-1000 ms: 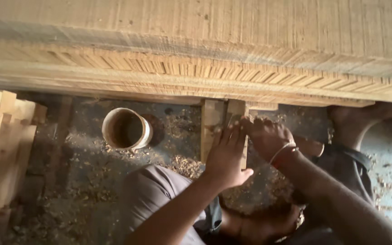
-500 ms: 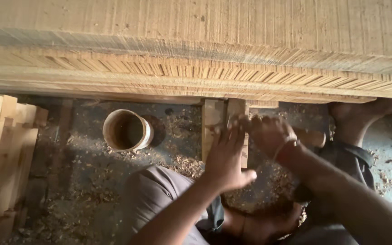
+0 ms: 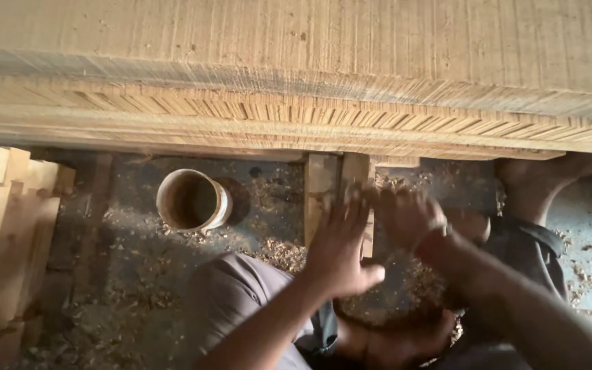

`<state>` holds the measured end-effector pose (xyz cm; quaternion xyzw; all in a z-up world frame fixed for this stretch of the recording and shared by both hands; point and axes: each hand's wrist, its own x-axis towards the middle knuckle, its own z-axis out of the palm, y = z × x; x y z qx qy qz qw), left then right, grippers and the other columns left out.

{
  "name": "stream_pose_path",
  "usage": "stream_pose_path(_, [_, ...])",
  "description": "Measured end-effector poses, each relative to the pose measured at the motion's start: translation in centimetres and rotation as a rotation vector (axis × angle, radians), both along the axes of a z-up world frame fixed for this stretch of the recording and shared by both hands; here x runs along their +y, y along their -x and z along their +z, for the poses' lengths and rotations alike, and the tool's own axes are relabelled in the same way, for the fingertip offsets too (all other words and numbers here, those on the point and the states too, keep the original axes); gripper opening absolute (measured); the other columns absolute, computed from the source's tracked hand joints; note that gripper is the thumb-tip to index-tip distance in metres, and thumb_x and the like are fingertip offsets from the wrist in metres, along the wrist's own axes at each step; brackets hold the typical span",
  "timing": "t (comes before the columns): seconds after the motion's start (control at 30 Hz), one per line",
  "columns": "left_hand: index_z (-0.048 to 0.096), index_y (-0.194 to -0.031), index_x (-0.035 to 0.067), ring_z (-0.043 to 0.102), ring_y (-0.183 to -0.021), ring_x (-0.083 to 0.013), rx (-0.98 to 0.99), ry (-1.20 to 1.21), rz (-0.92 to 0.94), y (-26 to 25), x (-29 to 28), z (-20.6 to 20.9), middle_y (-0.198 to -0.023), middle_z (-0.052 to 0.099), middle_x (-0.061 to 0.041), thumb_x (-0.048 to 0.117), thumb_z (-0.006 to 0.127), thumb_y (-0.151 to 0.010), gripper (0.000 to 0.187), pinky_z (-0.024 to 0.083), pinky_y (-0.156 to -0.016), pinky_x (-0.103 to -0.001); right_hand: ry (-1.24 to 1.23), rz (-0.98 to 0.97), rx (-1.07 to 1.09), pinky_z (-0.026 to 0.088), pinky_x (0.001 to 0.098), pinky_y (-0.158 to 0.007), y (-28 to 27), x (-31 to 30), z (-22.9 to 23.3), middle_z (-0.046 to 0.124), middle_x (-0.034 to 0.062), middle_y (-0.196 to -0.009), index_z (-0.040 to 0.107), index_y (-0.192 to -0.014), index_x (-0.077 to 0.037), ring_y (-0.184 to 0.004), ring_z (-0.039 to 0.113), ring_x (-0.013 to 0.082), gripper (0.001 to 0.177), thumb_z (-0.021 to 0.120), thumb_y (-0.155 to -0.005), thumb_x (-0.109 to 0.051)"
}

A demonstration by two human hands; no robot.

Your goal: The person sits on the floor and uses a chisel and mallet to carve a decorative pattern into the edge of a large wooden plank. They repeatedly strike the chisel to remove wood shavings and occasionally pause to inspect the carved surface.

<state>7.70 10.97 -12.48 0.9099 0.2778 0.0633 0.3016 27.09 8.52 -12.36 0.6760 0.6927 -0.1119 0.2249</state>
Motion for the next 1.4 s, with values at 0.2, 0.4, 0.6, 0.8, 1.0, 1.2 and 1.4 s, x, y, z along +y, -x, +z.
stream_pose_path(0.2, [0.018,-0.156,-0.008,0.016,-0.153,-0.0487,-0.005,-0.006,-0.027,2.2,-1.5,2.9,-0.163,0.017,-0.034,0.056,0.087,-0.067,0.129,0.013,-0.122,-0.062,-0.086,0.082,0.048,0.058,0.0512,-0.089,2.6,-3.5,1.6,0.063,0.0133,-0.132,0.047,-0.151,-0.017,-0.107,0.067,0.0336,0.059,0.06,-0.094,-0.021])
stream_pose_path(0.4, [0.017,-0.155,-0.003,0.019,-0.151,-0.0453,0.073,-0.01,-0.091,-1.9,4.2,-0.3,-0.163,0.018,-0.029,0.062,0.083,-0.068,0.127,0.012,-0.123,-0.06,-0.181,-0.018,-0.047,0.057,0.0567,-0.094,-1.3,2.2,-0.7,0.064,0.0146,-0.129,0.044,-0.153,-0.022,-0.111,0.067,0.0359,0.049,0.052,-0.104,-0.02])
stream_pose_path(0.6, [0.011,-0.157,-0.006,0.011,-0.151,-0.0502,0.114,0.114,-0.05,3.1,-3.0,3.3,-0.164,0.008,-0.035,0.051,0.088,-0.066,0.132,0.012,-0.121,-0.06,-0.077,0.151,0.116,0.063,0.0469,-0.079,3.0,-3.4,2.2,0.07,0.0175,-0.116,0.052,-0.143,-0.011,-0.095,0.073,0.0327,0.054,0.058,-0.091,-0.019])
stream_pose_path(0.8, [0.017,-0.16,0.002,0.022,-0.154,-0.0398,-0.009,0.073,-0.023,-1.6,3.8,1.0,-0.167,0.018,-0.026,0.055,0.084,-0.069,0.125,0.014,-0.128,-0.059,-0.187,0.122,-0.018,0.06,0.052,-0.083,-1.9,3.0,0.5,0.068,0.015,-0.121,0.046,-0.15,-0.024,-0.098,0.071,0.0352,0.058,0.059,-0.094,-0.017])
stream_pose_path(1.0, [0.017,-0.159,-0.002,0.012,-0.156,-0.0476,-0.062,0.003,0.047,1.4,-0.8,1.0,-0.166,0.01,-0.033,0.051,0.087,-0.063,0.13,0.017,-0.125,-0.058,0.081,0.08,0.031,0.061,0.0469,-0.085,0.9,0.1,1.7,0.068,0.0129,-0.117,0.04,-0.156,-0.018,-0.097,0.072,0.0306,0.084,0.071,-0.079,-0.031])
stream_pose_path(1.2, [0.021,-0.158,-0.001,0.021,-0.151,-0.0514,-0.039,0.104,0.03,2.2,-1.2,3.6,-0.166,0.013,-0.036,0.051,0.086,-0.066,0.124,0.025,-0.119,-0.057,-0.051,0.144,0.025,0.062,0.046,-0.079,2.0,-0.8,3.4,0.068,0.0152,-0.117,0.044,-0.149,-0.019,-0.096,0.071,0.0305,0.057,0.056,-0.094,-0.016])
stream_pose_path(1.4, [0.022,-0.156,-0.003,0.031,-0.145,-0.0468,0.026,-0.003,-0.026,-1.6,4.0,0.2,-0.16,0.025,-0.03,0.055,0.087,-0.063,0.128,0.021,-0.122,-0.058,-0.008,-0.015,-0.018,0.054,0.052,-0.098,-0.4,3.9,2.0,0.061,0.0158,-0.133,0.038,-0.154,-0.025,-0.117,0.063,0.0346,0.066,0.065,-0.094,-0.025])
